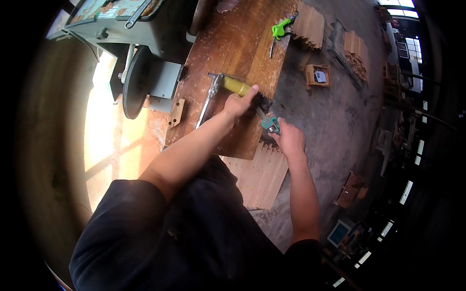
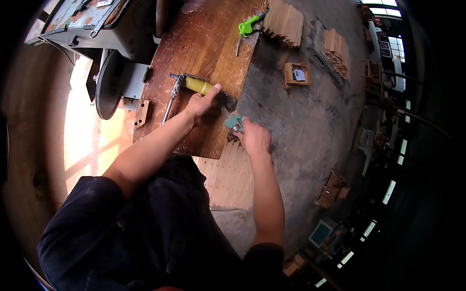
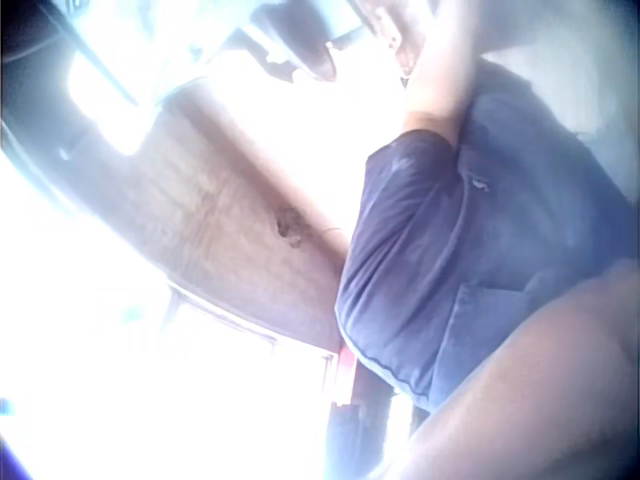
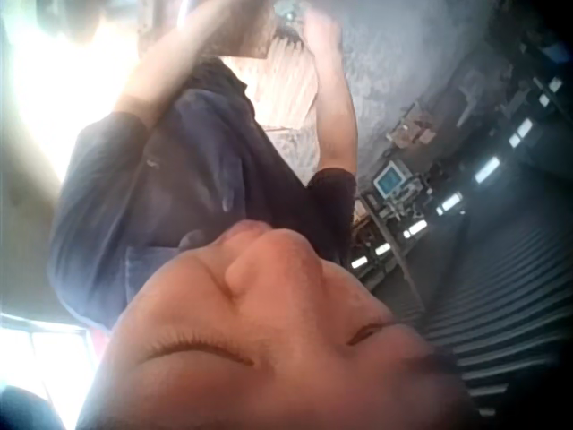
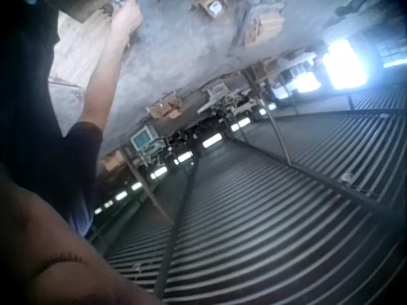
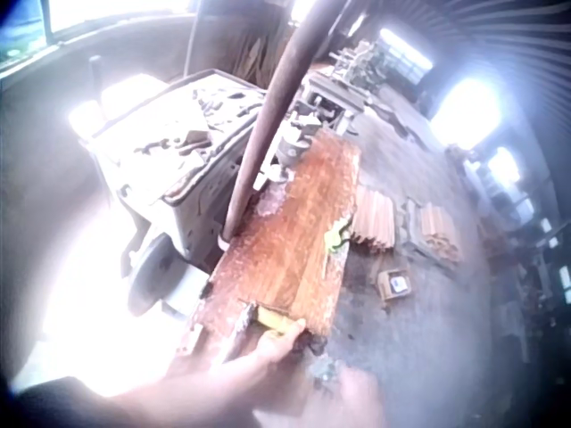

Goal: The person uses a hammer and a wrench to strike and adjust a metal tool held in a green clamp on a wooden workbench. The person repeatedly hits the tool with the hammer and uses the wrench to tighten or loosen parts of the tool.

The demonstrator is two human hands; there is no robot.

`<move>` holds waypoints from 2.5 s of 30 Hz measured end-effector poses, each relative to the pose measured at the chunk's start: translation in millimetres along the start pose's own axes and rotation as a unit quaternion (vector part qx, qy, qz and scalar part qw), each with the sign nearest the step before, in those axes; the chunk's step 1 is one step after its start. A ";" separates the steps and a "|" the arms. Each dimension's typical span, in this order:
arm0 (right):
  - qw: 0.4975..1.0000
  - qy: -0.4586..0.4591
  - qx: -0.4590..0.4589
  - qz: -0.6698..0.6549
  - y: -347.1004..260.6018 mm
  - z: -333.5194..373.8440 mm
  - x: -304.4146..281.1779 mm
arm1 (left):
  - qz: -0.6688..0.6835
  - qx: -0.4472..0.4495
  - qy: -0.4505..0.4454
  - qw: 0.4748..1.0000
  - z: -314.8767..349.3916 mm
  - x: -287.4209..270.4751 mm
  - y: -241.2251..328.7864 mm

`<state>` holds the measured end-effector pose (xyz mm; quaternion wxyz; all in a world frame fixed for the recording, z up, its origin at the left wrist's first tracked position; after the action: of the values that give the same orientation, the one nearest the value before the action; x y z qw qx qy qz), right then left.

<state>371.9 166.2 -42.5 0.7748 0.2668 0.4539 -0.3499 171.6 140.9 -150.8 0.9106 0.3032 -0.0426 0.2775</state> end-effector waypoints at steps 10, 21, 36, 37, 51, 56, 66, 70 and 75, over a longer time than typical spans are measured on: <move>0.995 -0.027 -0.070 -0.066 4.6 -4.1 -23.8 | 0.005 0.023 -0.134 0.991 -3.2 -10.4 -33.9; 0.979 0.177 -0.053 -0.087 -26.7 44.0 10.5 | -0.166 0.260 -0.028 0.951 62.3 10.1 -7.4; 0.800 0.048 0.179 -0.571 -12.9 -29.8 -17.8 | -0.602 0.472 -0.047 0.643 16.3 19.3 62.2; 0.795 0.043 0.186 -0.576 -13.2 -28.2 -14.5 | -0.623 0.447 -0.086 0.636 13.7 22.7 65.9; 0.814 0.117 0.208 -0.529 -14.1 -12.9 -9.1 | -0.658 0.359 -0.128 0.650 11.4 42.0 79.1; 0.855 0.127 0.175 -0.472 -15.9 -8.1 -9.2 | -0.651 0.392 -0.136 0.636 5.2 38.7 74.1; 0.867 0.138 0.180 -0.443 -18.5 -6.8 -3.4 | -0.610 0.404 -0.134 0.668 -18.3 41.0 65.5; 0.821 0.140 0.191 -0.520 -13.1 2.6 -14.2 | -0.469 0.426 -0.178 0.753 -39.6 38.1 72.9; 0.740 0.166 0.110 -0.642 2.2 13.9 -32.2 | -0.146 0.292 -0.359 0.874 -26.2 41.4 86.9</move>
<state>369.8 167.0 -7.5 0.2442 0.0489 0.5974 -0.7623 158.0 233.4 -116.0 0.7326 0.6371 -0.2391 0.0131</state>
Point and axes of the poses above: each hand's wrist, its own z-axis away from the middle knuckle, its own x-axis out of the palm, y = z × x, the point moved 1 cm from there along -z, towards the middle knuckle, and after that the axes turned 6 degrees about -x, right-handed, at the moved point
